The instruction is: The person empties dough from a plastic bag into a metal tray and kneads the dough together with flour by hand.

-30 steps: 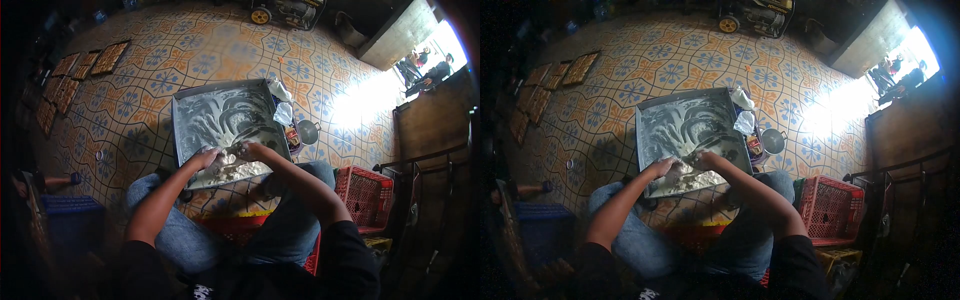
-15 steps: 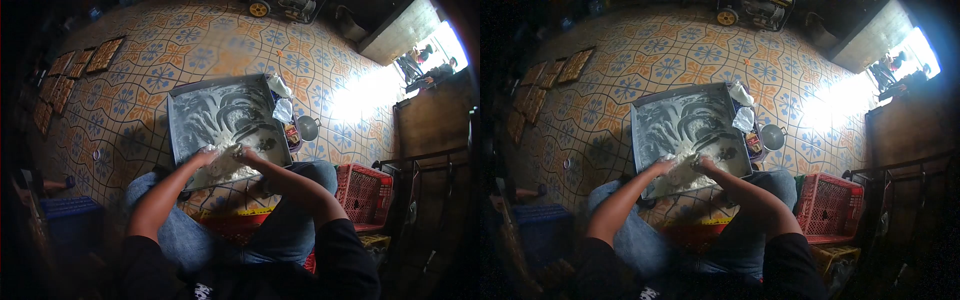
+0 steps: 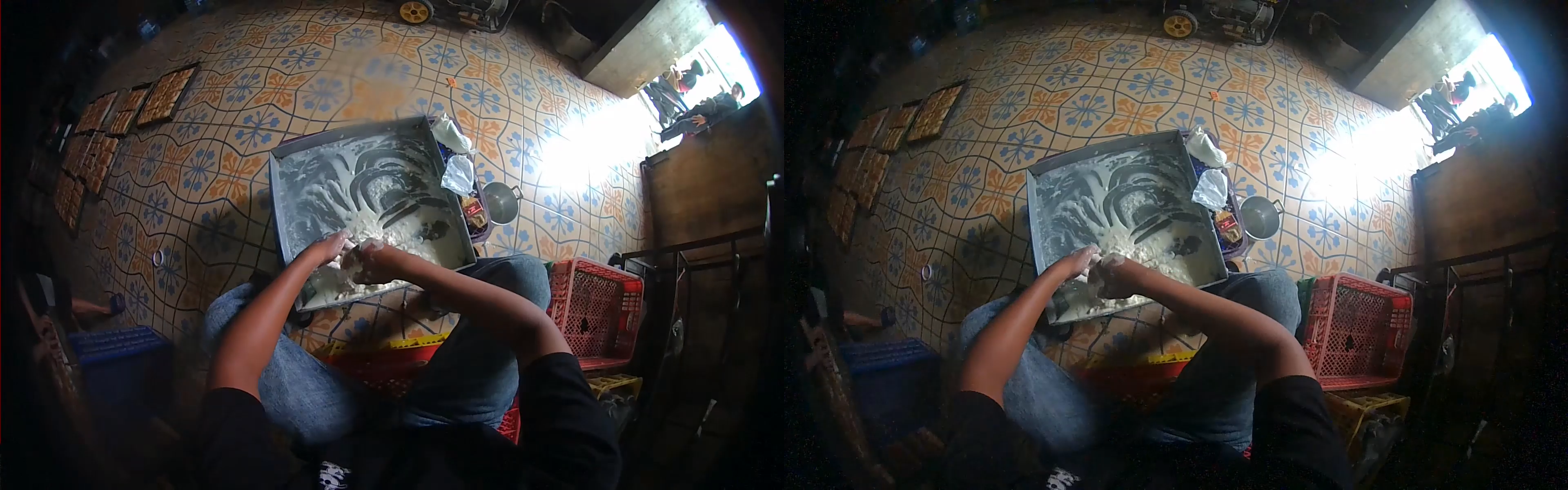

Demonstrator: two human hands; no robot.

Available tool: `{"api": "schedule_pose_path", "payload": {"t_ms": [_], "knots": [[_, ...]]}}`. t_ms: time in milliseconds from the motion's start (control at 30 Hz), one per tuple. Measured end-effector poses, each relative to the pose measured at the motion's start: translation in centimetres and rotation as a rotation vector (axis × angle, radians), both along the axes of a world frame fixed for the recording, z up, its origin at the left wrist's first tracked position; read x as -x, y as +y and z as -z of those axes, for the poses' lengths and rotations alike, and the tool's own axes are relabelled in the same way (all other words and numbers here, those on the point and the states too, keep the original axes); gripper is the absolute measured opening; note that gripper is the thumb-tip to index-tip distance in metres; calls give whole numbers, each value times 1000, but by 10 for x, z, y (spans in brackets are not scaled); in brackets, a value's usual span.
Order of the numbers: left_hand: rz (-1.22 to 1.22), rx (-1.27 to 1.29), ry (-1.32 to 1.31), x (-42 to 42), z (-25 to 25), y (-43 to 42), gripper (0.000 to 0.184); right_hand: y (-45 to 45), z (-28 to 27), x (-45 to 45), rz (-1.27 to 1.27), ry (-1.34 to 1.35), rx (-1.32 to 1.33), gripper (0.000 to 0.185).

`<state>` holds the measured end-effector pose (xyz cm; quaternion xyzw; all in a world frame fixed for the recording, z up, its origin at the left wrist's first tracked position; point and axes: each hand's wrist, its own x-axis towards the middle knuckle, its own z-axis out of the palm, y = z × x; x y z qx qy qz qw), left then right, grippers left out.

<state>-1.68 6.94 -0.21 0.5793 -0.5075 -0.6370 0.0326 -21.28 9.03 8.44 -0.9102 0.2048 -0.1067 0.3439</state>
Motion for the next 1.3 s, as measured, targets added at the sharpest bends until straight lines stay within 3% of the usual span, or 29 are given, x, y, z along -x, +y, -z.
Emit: {"api": "schedule_pose_path", "payload": {"t_ms": [100, 200, 233, 267, 333, 367, 433, 567, 700, 767, 900, 1000, 1067, 1100, 1133, 1200, 1233, 1300], "knots": [[3, 273, -173, 2, -16, 4, 54, -1, -27, 1, -21, 137, -156, 39], [1, 365, -189, 2, -68, 7, 49, -24, -20, 10, 94, 73, -187, 40], [35, 391, -299, 10, -101, 8, 46, -43, 42, 9, 107, 111, 16, 37], [83, 483, -328, 8, -95, 8, 46, -47, 13, 19, 134, -90, 76, 32], [180, 670, -387, -3, -58, 3, 47, -63, 44, 23, 334, -66, 60, 32], [54, 615, -369, -11, -22, 1, 46, -66, 54, 24, 390, -3, 50, 32], [35, 540, -408, -3, -48, 4, 46, -71, 74, 24, 501, 119, 29, 33], [50, 389, -423, -2, -51, 5, 47, -55, 94, 16, 409, -11, 207, 43], [89, 378, -337, -7, -22, 10, 41, -32, 111, -7, 151, 347, 93, 32], [201, 392, -314, -12, 14, 7, 38, -22, 122, -11, 165, 315, 40, 26], [291, 312, -316, -1, -22, 12, 46, -30, 82, -11, 214, 486, -17, 23], [339, 308, -327, -2, -21, 9, 47, -38, 23, -5, 201, 381, 71, 25], [295, 334, -280, -9, -15, 11, 47, -37, 28, -5, 157, 164, 100, 27], [350, 450, -128, -32, 69, 4, 50, -36, 29, -5, 135, 54, 114, 28], [291, 448, -149, -30, 68, 4, 50, -31, 18, -4, 104, 48, 38, 29], [179, 443, -189, -20, 47, 7, 51, -12, -26, -1, 47, 36, -119, 31], [174, 450, -193, -15, 9, 11, 54, -7, -38, -1, -13, 153, -74, 30], [155, 327, -183, -11, -9, 8, 55, -3, -32, 4, -60, 97, 3, 28]]}}
